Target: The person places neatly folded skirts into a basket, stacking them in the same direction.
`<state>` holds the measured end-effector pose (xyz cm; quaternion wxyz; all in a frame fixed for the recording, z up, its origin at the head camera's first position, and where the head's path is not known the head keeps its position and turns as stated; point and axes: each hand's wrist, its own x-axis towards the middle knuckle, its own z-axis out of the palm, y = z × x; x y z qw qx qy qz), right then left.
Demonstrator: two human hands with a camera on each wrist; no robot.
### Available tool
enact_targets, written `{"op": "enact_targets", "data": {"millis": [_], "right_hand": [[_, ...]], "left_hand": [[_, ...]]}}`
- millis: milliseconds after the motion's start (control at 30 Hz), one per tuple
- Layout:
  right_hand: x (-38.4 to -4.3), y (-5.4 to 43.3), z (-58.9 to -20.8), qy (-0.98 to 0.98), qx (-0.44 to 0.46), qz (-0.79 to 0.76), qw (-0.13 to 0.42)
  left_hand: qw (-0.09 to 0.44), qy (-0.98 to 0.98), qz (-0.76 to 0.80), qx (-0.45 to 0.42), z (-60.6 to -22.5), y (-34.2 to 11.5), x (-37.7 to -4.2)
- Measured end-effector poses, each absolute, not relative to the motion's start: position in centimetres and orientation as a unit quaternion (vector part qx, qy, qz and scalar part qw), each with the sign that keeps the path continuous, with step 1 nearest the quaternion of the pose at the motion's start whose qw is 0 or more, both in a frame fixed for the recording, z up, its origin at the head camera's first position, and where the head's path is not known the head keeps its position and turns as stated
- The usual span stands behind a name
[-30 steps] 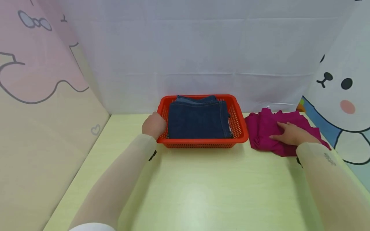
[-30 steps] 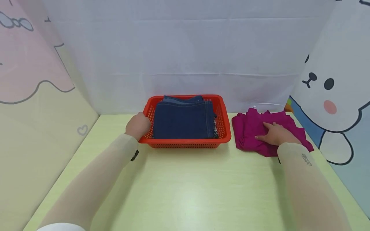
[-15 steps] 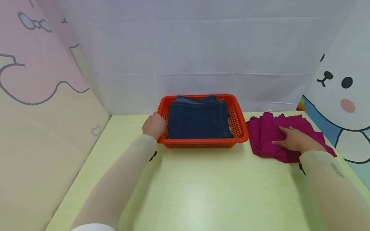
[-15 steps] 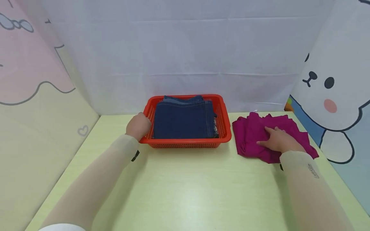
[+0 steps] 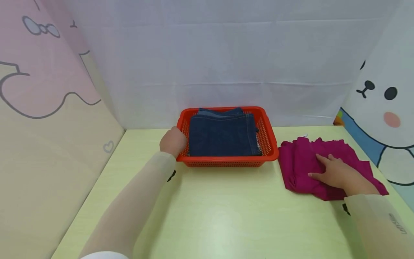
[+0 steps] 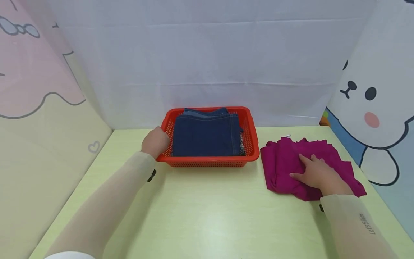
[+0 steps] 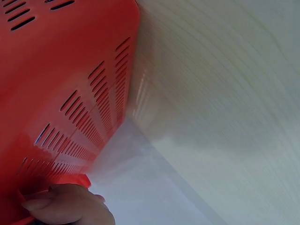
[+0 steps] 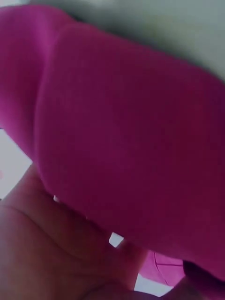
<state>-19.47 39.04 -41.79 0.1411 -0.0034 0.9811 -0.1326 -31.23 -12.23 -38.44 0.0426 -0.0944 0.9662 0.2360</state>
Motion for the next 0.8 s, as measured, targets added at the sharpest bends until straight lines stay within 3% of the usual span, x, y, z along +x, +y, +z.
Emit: {"op": "enact_targets", "data": {"millis": [433,800], "right_hand": [[-15.6,38.3,-42.4,0.986,-0.022,-0.119,0.118],[-13.5,37.7,-42.5,0.983,-0.006,-0.121,0.135]], "left_hand": [[0.038,0.964,0.243,-0.099,-38.7,-12.2,-31.2],[0.038,0.967,0.232,-0.095,-38.8,-12.2,-31.5]]}}
